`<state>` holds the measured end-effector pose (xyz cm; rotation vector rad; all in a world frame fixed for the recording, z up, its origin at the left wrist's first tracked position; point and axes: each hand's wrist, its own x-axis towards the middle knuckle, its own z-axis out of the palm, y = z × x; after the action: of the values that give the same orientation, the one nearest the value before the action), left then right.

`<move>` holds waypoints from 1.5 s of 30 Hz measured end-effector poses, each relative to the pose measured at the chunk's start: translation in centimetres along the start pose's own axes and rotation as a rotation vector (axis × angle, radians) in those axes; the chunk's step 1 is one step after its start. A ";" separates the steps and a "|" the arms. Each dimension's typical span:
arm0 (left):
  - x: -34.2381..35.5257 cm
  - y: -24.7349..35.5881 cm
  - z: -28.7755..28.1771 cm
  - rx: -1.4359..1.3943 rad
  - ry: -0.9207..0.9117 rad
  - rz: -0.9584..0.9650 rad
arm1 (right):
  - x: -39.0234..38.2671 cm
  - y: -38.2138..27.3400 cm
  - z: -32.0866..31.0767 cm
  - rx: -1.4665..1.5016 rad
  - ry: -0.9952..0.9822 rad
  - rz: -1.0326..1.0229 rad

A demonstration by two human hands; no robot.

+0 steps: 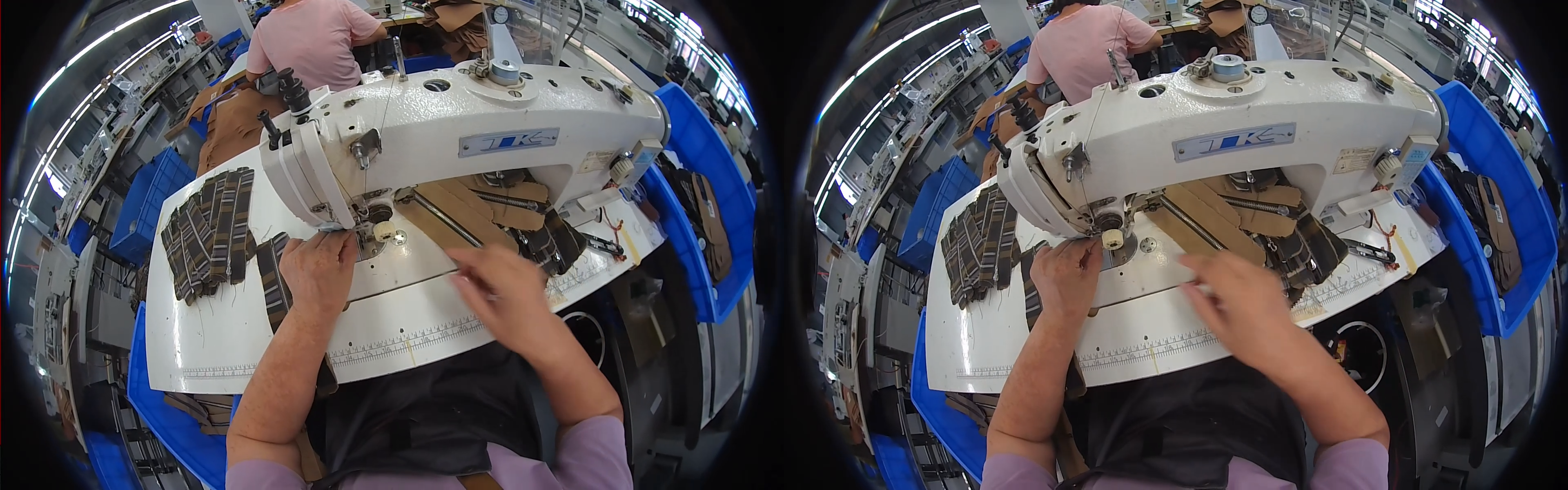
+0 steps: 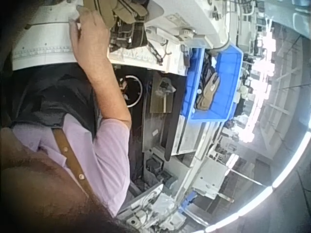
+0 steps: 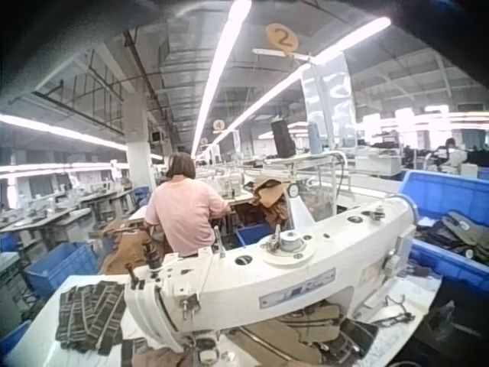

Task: The recorder uses an industrial sewing machine to sew together leather components.

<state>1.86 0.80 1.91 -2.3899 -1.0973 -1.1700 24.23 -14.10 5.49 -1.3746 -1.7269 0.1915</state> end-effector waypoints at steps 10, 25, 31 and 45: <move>-0.1 -0.1 0.5 -0.017 -0.096 -0.059 | 7.2 2.6 12.0 0.424 0.006 0.464; -0.3 -0.5 0.2 -0.028 -0.119 -0.093 | 7.6 2.6 12.0 0.433 -0.029 0.500; 0.4 0.4 -1.6 0.027 0.041 0.070 | 6.7 2.6 9.8 0.142 -0.084 0.410; 1.7 0.1 -4.8 -0.710 -0.486 -0.329 | 4.8 1.0 6.4 0.278 -0.121 0.327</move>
<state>-0.09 -0.92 6.24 -3.2611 -1.4447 -1.2712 20.49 -7.20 3.64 -1.4497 -1.4943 0.6831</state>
